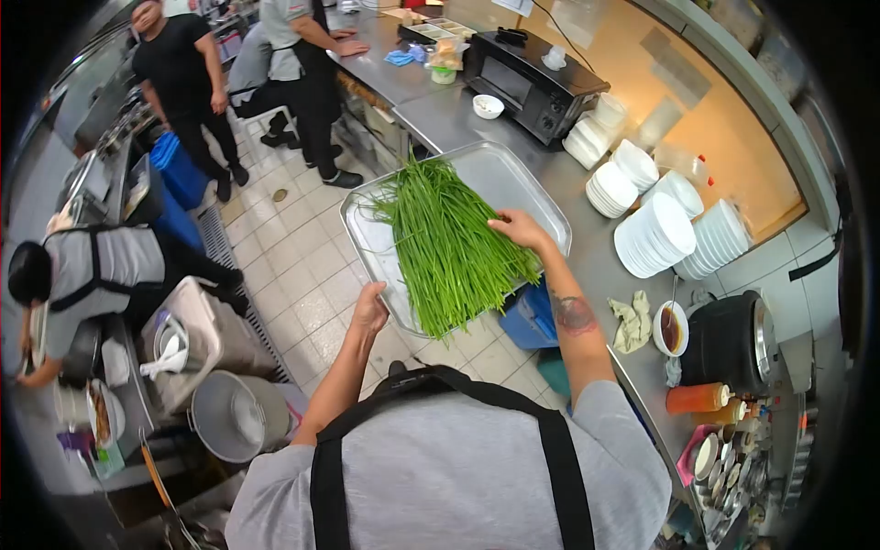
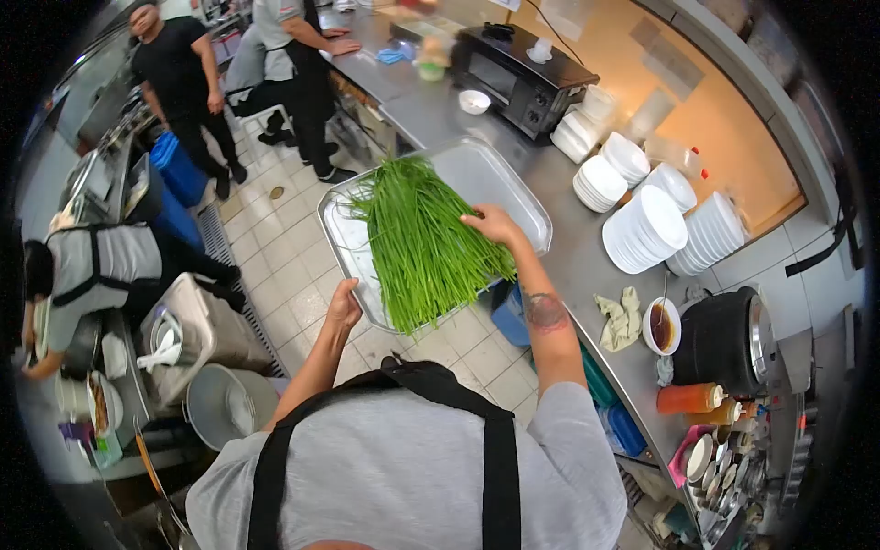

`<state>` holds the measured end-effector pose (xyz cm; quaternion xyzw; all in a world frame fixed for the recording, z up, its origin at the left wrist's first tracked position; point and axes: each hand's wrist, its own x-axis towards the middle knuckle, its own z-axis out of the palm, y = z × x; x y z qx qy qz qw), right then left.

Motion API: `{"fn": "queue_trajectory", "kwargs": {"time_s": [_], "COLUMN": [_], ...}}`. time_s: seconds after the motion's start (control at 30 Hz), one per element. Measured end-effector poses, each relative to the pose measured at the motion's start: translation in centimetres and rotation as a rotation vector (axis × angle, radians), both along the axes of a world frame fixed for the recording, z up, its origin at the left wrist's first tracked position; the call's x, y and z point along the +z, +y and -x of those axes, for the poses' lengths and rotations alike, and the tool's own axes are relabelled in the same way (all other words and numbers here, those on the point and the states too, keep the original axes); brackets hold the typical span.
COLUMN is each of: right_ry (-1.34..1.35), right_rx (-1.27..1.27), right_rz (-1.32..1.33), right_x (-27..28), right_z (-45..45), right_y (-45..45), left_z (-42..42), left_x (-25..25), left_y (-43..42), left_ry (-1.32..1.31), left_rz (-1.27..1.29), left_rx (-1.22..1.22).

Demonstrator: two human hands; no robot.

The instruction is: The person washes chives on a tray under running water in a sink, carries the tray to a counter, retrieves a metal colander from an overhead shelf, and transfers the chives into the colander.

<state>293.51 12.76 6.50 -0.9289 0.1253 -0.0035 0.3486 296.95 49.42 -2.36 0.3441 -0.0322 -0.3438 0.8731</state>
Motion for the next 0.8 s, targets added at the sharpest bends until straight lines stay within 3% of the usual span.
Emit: {"fn": "queue_trajectory", "kwargs": {"time_s": [0.1,0.2,0.37,0.6,0.7,0.73,0.8], "right_ry": [-0.032,-0.039,0.049,0.080,0.009,0.012,0.011], "right_rx": [-0.132,-0.144,-0.189,-0.200,-0.241,-0.269,-0.321], "right_rz": [0.044,0.039,-0.063,-0.110,-0.141,-0.108,-0.051], "right_x": [-2.0,-4.1,-9.7,-8.7,-9.6,-9.4,-9.2], "right_z": [-1.7,-4.1,-7.1,-8.5,-9.2,-9.5,-10.9], "right_y": [-4.0,-8.9,-17.0,-23.2,-25.7,-26.3,-26.7], "left_z": [-4.4,-6.9,-11.3,-15.9,-16.9,-16.0,-15.0], "left_x": [-3.9,-2.6,-6.6,-6.8,-7.4,-6.4,-3.0], "left_y": [-6.0,-10.4,-16.5,-22.7,-22.4,-22.5,-22.3], "left_ry": [0.111,0.184,0.228,0.185,0.054,-0.291,-0.507], "left_rz": [-0.028,-0.047,-0.076,-0.218,-0.778,-1.172,-1.189], "left_rx": [-0.054,-0.105,-0.133,-0.214,-0.149,0.114,0.323]}}
